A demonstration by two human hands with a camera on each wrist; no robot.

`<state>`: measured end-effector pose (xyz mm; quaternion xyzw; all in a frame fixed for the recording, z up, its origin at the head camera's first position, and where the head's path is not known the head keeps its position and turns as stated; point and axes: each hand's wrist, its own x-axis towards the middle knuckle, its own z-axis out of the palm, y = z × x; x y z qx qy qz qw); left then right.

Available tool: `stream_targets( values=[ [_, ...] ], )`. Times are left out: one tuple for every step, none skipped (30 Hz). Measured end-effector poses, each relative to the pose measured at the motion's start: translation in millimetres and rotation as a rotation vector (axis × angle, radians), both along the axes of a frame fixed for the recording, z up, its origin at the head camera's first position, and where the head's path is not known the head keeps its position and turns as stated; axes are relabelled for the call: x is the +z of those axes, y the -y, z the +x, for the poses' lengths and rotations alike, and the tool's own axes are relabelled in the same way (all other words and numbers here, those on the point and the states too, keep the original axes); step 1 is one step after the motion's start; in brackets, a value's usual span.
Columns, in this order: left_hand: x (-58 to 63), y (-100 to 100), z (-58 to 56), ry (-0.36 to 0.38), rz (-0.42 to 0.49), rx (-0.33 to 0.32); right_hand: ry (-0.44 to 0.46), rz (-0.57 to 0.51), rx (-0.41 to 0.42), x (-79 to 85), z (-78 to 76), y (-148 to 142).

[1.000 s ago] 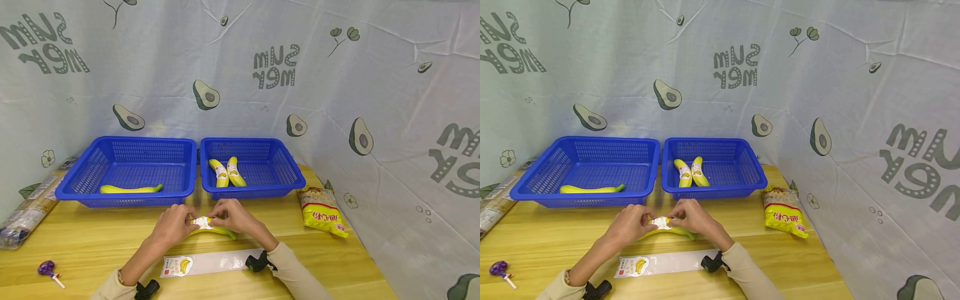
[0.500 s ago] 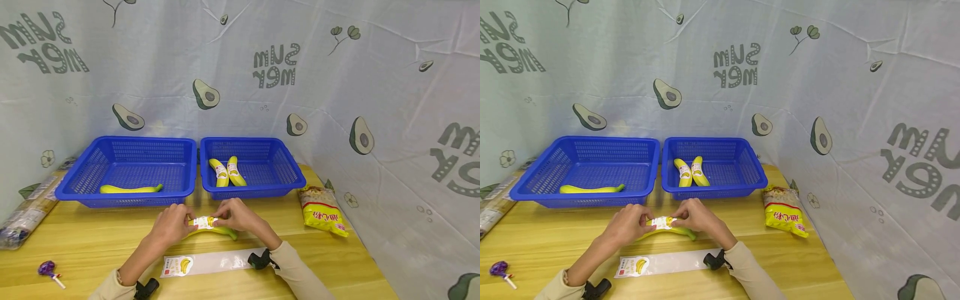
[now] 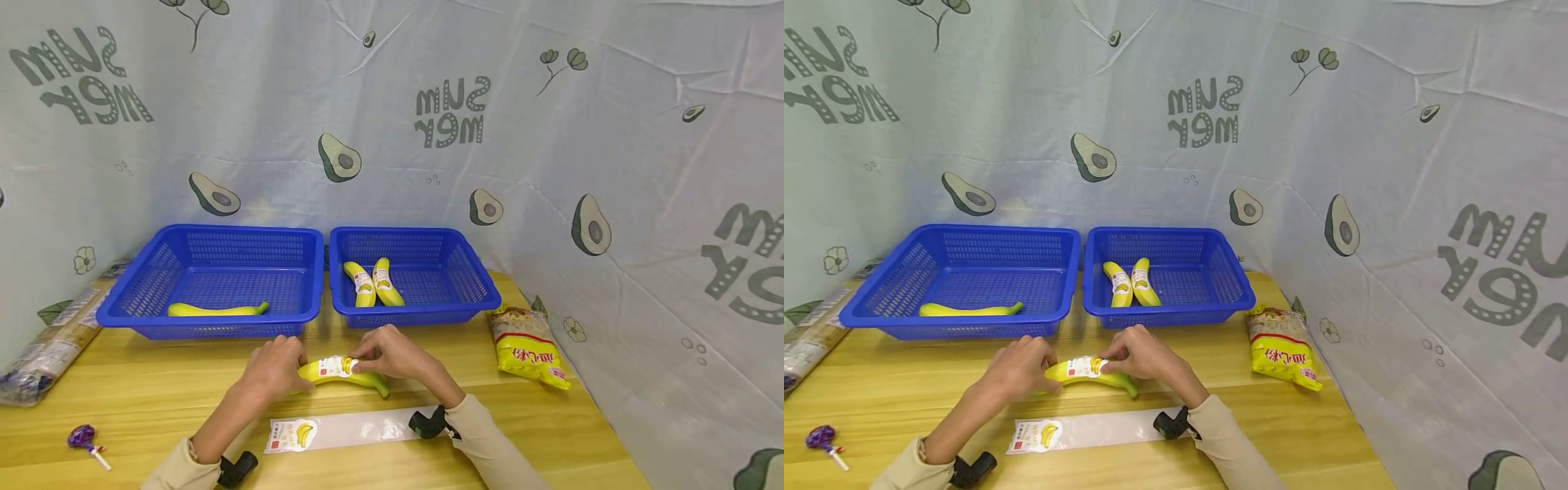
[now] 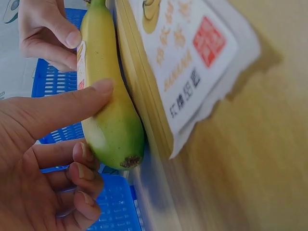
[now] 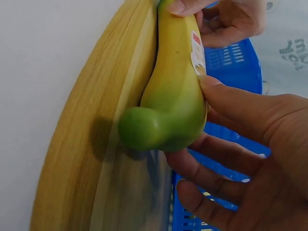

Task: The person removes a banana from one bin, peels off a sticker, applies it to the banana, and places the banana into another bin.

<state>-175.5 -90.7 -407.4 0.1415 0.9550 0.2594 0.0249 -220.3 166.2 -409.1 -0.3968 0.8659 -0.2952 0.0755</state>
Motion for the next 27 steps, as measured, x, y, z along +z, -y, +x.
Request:
stream_targets(
  values=[
    [-0.1,0,0.3,-0.009,0.001,-0.007,0.009,-0.003,0.001,0.9,0.6,0],
    [-0.4,-1,0.3,-0.017,0.003,-0.012,0.014,-0.007,0.004,1.3,0.8,-1],
    [-0.5,-1,0.3,-0.023,0.006,-0.016,0.017,-0.009,0.005,1.6,0.9,-1],
    [-0.4,-1,-0.1,-0.027,0.01,-0.02,0.018,-0.012,0.005,2.1,1.1,-1],
    [-0.2,-1,-0.3,-0.032,0.013,-0.024,0.017,-0.015,0.007,2.1,0.9,-2],
    [-0.1,-1,-0.4,-0.042,0.017,-0.029,0.018,-0.019,0.004,2.6,1.1,-2],
    [0.0,-1,-0.7,-0.051,0.017,-0.034,0.02,-0.024,0.0,2.7,0.9,-3],
    [0.4,-1,-0.8,-0.054,0.02,-0.039,0.024,-0.029,-0.002,2.8,0.7,-4],
    [1.1,-2,-0.7,-0.058,0.022,-0.044,0.031,-0.034,-0.004,2.9,0.4,-4],
    [1.6,-2,-0.6,-0.063,0.024,-0.049,0.044,-0.04,-0.005,3.5,0.4,-5],
    [2.2,-3,-0.4,-0.069,0.027,-0.054,0.059,-0.045,-0.005,4.1,0.4,-5],
    [2.9,-3,-0.1,-0.073,0.031,-0.06,0.075,-0.05,-0.006,5.1,0.6,-5],
    [3.7,-4,0.1,-0.074,0.034,-0.065,0.09,-0.054,-0.002,5.5,0.4,-5],
    [4.7,-5,0.6,-0.078,0.042,-0.067,0.105,-0.058,0.004,6.5,0.5,-5],
    [5.4,-6,1.0,-0.088,0.048,-0.069,0.116,-0.06,0.01,7.4,0.6,-5],
    [6.1,-8,1.6,-0.099,0.055,-0.07,0.127,-0.059,0.017,8.2,0.6,-4],
    [6.8,-9,2.3,-0.107,0.065,-0.071,0.132,-0.058,0.025,8.5,0.3,-5],
    [7.6,-11,3.1,-0.118,0.07,-0.069,0.135,-0.058,0.033,8.9,0.0,-5],
    [8.1,-12,4.1,-0.13,0.076,-0.065,0.137,-0.056,0.041,9.2,-0.4,-5],
    [8.5,-13,5.2,-0.142,0.081,-0.061,0.134,-0.054,0.051,9.8,-0.7,-5],
    [8.9,-14,6.3,-0.155,0.083,-0.062,0.138,-0.051,0.057,10.2,-1.2,-6],
    [9.4,-15,7.4,-0.166,0.084,-0.062,0.145,-0.049,0.061,11.0,-1.2,-7],
    [9.9,-16,8.3,-0.174,0.086,-0.062,0.151,-0.047,0.065,12.0,-1.2,-7],
    [10.4,-17,9.3,-0.182,0.082,-0.06,0.155,-0.046,0.072,13.0,-1.2,-8],
    [10.9,-17,9.9,-0.187,0.083,-0.058,0.162,-0.042,0.077,13.7,-1.4,-8],
    [11.2,-18,10.8,-0.191,0.081,-0.057,0.17,-0.037,0.084,14.9,-1.3,-9],
    [11.5,-18,11.1,-0.191,0.086,-0.059,0.183,-0.031,0.086,16.0,-1.0,-10]
  ],
)
